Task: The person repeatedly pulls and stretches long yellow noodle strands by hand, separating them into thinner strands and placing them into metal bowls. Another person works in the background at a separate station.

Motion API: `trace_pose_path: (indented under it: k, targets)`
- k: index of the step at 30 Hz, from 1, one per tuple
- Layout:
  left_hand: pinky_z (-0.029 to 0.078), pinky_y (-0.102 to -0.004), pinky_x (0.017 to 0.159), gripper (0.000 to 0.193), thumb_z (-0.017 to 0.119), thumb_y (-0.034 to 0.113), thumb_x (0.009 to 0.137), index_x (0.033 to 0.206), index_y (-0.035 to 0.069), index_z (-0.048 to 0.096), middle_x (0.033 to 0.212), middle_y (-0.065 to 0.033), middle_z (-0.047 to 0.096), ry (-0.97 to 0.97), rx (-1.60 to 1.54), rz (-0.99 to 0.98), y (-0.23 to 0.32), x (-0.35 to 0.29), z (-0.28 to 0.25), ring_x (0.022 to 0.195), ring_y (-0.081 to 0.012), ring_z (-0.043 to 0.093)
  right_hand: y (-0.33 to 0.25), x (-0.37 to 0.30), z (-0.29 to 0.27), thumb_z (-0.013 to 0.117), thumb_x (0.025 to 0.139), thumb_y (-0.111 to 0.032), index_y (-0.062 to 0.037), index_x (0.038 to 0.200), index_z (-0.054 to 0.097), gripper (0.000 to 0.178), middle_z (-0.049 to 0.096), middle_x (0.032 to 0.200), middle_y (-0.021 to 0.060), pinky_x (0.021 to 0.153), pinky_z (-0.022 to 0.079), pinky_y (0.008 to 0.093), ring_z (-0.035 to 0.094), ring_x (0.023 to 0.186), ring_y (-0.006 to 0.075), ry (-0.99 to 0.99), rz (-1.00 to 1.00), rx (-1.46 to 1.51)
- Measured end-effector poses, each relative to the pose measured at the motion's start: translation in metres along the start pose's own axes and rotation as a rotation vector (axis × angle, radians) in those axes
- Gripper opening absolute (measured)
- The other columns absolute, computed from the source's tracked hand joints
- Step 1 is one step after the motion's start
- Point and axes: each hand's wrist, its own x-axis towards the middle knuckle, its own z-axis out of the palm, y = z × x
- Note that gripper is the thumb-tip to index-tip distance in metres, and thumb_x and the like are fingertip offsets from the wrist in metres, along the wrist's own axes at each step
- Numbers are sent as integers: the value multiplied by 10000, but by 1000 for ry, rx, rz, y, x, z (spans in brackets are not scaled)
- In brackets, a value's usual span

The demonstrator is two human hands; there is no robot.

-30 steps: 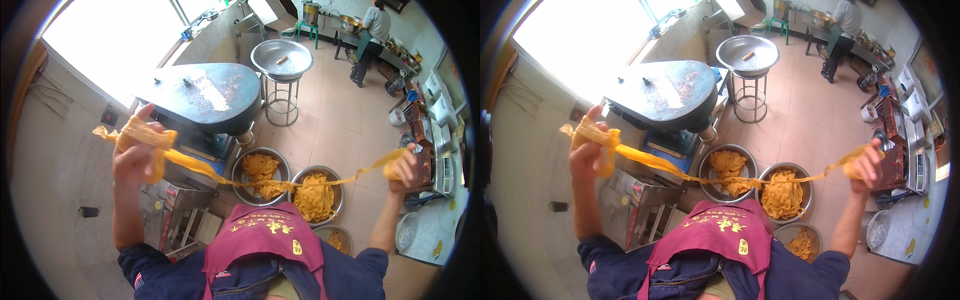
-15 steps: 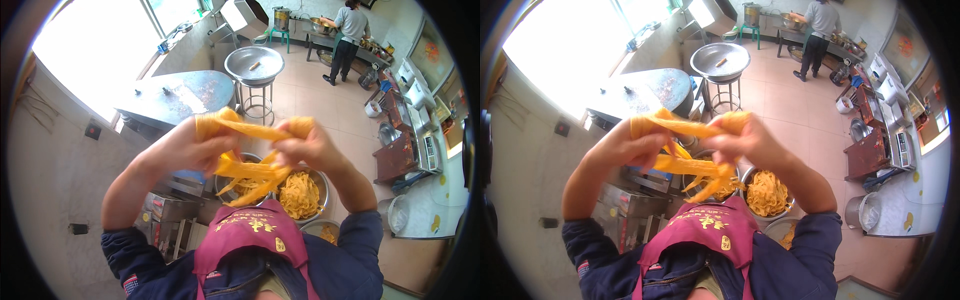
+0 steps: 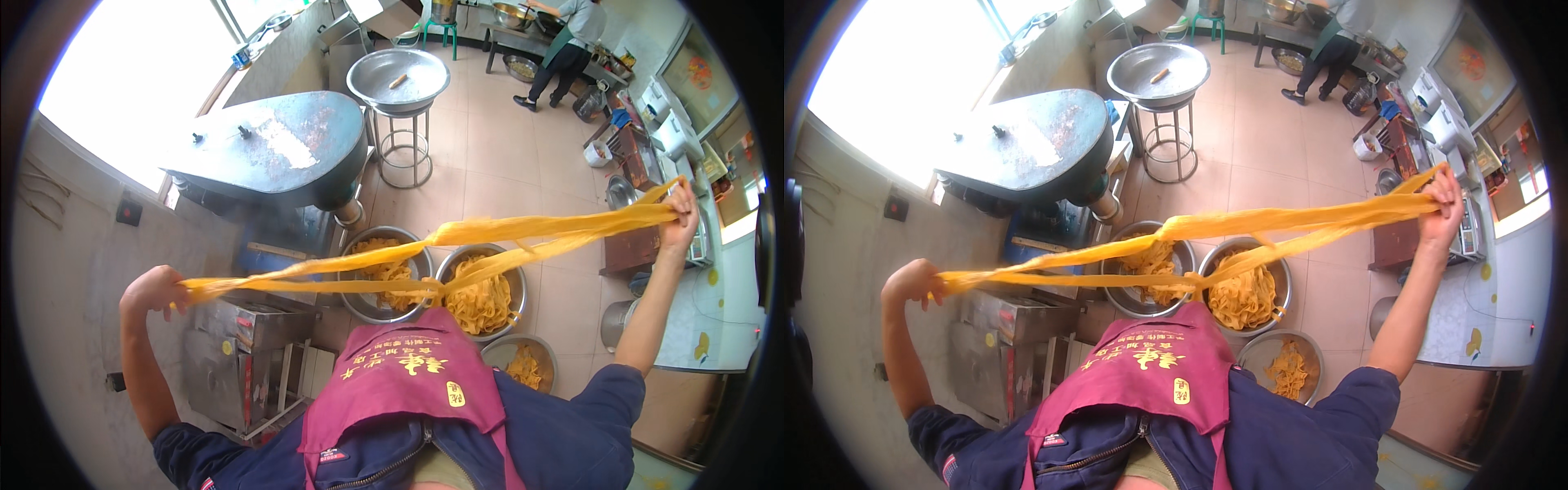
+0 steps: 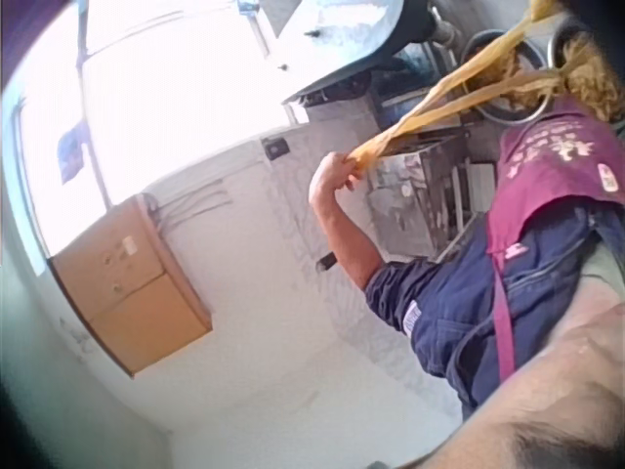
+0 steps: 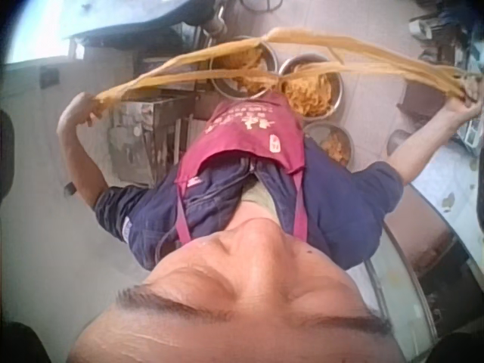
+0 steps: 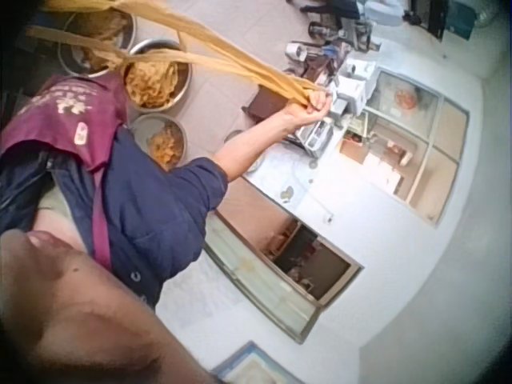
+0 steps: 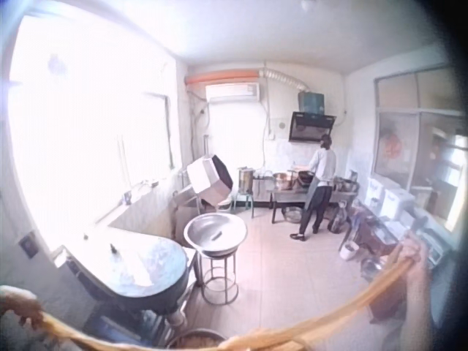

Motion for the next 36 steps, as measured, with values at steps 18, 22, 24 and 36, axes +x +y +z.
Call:
trace_pose_path:
  k: [18,22,24,36]
  targets:
    - [566,-364,472,153,633,30,923,872,-101,694,692,-154,723,354,40,-388,-182,75,11,529,-281,722,-223,19,-142,602,1002,-47,-8,931,584,83,468,772,5,807,509,311,454,654,112,360,-505,-466]
    - [446,-292,391,267,584,133,974,822,-65,679,724,-167,741,66,-306,-190,-113,8,-14,450,-221,666,-182,13,-133,572,1049,-110,45,1244,583,249,661,1033,78,829,520,268,481,678,104,394,-358,-553]
    - [384,-248,364,353,530,201,1013,822,-59,675,697,-172,732,-41,-454,86,-63,-29,-20,413,-187,630,-155,10,-115,544,1071,-122,73,1420,507,402,696,1199,124,820,513,228,475,671,86,214,-170,-514]
    - [603,-289,534,698,650,179,982,1496,-127,292,1061,-295,692,-397,-1161,1382,142,-88,40,620,-251,727,102,-54,140,573,918,116,-60,1629,167,837,622,1239,244,407,561,222,766,750,243,-480,101,-751]
